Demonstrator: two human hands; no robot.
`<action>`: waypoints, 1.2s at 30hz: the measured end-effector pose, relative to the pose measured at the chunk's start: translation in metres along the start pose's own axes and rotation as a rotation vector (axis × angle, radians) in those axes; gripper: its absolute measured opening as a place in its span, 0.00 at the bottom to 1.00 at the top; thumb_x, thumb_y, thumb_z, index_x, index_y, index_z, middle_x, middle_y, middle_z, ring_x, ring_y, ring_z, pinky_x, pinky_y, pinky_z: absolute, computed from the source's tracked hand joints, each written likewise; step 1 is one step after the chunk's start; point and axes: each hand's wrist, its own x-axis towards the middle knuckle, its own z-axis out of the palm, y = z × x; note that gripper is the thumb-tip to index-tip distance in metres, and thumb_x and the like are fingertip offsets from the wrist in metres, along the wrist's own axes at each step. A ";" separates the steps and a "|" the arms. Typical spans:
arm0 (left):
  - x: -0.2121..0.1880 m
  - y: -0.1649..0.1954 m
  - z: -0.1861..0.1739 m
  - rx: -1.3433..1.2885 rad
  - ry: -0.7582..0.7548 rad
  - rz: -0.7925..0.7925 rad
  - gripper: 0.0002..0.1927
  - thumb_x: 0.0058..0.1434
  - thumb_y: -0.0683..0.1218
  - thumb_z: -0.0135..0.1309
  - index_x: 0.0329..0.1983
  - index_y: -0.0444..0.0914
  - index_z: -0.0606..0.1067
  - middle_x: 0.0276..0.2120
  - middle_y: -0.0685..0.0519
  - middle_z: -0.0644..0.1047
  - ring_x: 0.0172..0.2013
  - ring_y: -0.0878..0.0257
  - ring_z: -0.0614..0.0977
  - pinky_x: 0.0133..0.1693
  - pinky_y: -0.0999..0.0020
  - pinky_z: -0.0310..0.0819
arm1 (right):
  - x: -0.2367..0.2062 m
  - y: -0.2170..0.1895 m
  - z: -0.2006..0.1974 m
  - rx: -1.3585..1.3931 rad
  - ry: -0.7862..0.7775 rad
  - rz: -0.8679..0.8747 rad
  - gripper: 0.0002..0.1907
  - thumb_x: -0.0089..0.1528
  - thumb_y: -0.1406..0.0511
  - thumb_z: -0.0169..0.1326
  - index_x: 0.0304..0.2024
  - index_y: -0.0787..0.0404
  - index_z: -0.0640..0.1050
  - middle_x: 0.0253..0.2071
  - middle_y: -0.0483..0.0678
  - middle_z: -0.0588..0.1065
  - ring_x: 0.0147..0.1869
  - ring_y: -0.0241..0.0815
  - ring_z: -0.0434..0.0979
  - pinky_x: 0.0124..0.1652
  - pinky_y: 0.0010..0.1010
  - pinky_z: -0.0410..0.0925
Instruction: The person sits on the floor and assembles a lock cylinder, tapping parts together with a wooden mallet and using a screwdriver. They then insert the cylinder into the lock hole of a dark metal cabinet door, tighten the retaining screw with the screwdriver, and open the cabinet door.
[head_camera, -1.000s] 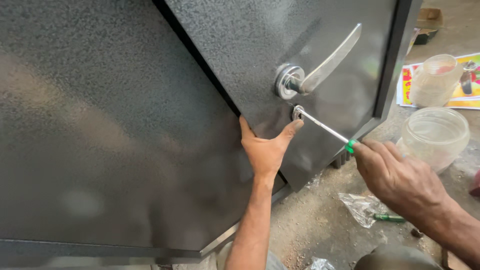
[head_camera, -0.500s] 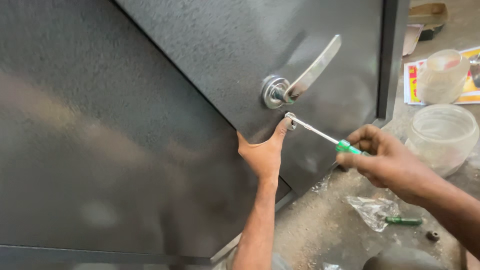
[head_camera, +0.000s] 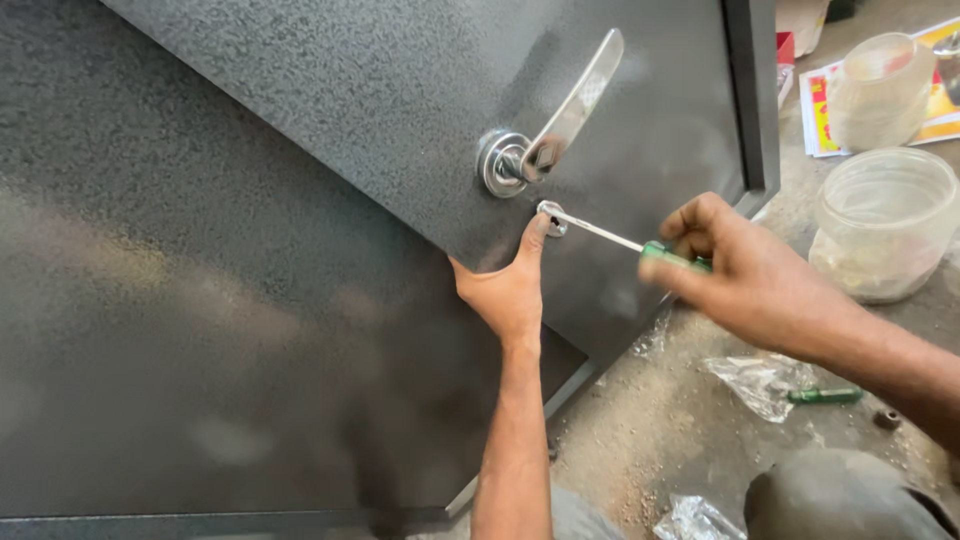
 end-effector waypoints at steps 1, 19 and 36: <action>0.000 0.001 0.000 -0.002 0.000 -0.007 0.33 0.49 0.43 0.75 0.56 0.28 0.74 0.51 0.48 0.81 0.50 0.63 0.81 0.56 0.67 0.75 | -0.004 0.001 0.000 -0.114 0.013 -0.042 0.22 0.62 0.56 0.61 0.54 0.59 0.75 0.36 0.50 0.81 0.38 0.46 0.85 0.38 0.38 0.76; 0.003 0.002 0.002 -0.039 0.001 -0.011 0.31 0.50 0.43 0.75 0.53 0.27 0.75 0.49 0.48 0.81 0.47 0.63 0.82 0.54 0.67 0.77 | -0.021 -0.011 -0.002 -0.717 0.187 -0.510 0.25 0.59 0.63 0.59 0.58 0.60 0.75 0.41 0.48 0.81 0.40 0.45 0.83 0.33 0.35 0.73; -0.006 -0.004 -0.017 0.120 -0.098 -0.079 0.32 0.49 0.44 0.77 0.54 0.28 0.77 0.49 0.46 0.83 0.48 0.60 0.83 0.55 0.65 0.76 | -0.038 -0.039 0.002 -0.588 0.112 -0.107 0.20 0.66 0.55 0.55 0.58 0.56 0.78 0.41 0.47 0.82 0.36 0.44 0.84 0.34 0.35 0.73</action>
